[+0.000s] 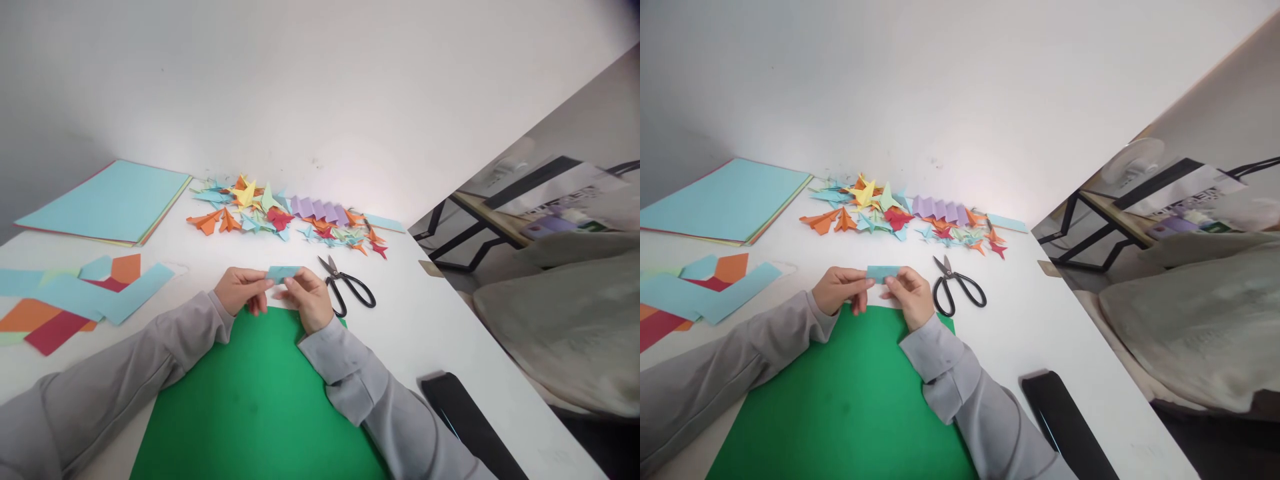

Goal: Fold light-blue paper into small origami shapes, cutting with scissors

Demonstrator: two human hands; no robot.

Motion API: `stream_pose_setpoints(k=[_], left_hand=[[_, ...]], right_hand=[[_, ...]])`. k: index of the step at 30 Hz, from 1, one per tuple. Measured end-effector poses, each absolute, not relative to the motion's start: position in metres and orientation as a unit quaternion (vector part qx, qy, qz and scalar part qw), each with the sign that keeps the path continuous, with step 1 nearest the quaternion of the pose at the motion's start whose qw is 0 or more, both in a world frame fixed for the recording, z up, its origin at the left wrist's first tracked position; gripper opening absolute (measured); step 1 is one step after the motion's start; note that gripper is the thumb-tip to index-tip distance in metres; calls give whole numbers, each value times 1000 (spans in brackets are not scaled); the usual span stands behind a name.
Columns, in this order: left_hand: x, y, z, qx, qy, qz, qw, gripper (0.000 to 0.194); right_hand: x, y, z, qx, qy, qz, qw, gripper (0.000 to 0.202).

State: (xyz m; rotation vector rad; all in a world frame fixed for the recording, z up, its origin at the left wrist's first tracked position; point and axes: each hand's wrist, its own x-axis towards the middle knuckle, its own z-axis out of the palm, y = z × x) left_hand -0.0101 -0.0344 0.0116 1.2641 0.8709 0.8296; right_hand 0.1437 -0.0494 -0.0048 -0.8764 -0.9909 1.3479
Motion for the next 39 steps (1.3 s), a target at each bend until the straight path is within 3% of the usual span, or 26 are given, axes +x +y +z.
stream_pose_setpoints(k=[4,12,31,39], left_hand=[[-9,-37,8,590,399,391,583,28],[-4,-36,12,502,442,429,608,31],[-1,-39,13,489,391,524,578,20],[-1,-36,7,432,409,503,627,26]], right_hand=[[146,-49,-8,-406,-401,587,575,16],[146,-55,-3,-437,-479,562,513,16],[141,-58,1,-471,-437,560,523,21],[136,-58,-3,-453,-379,569,572,21]])
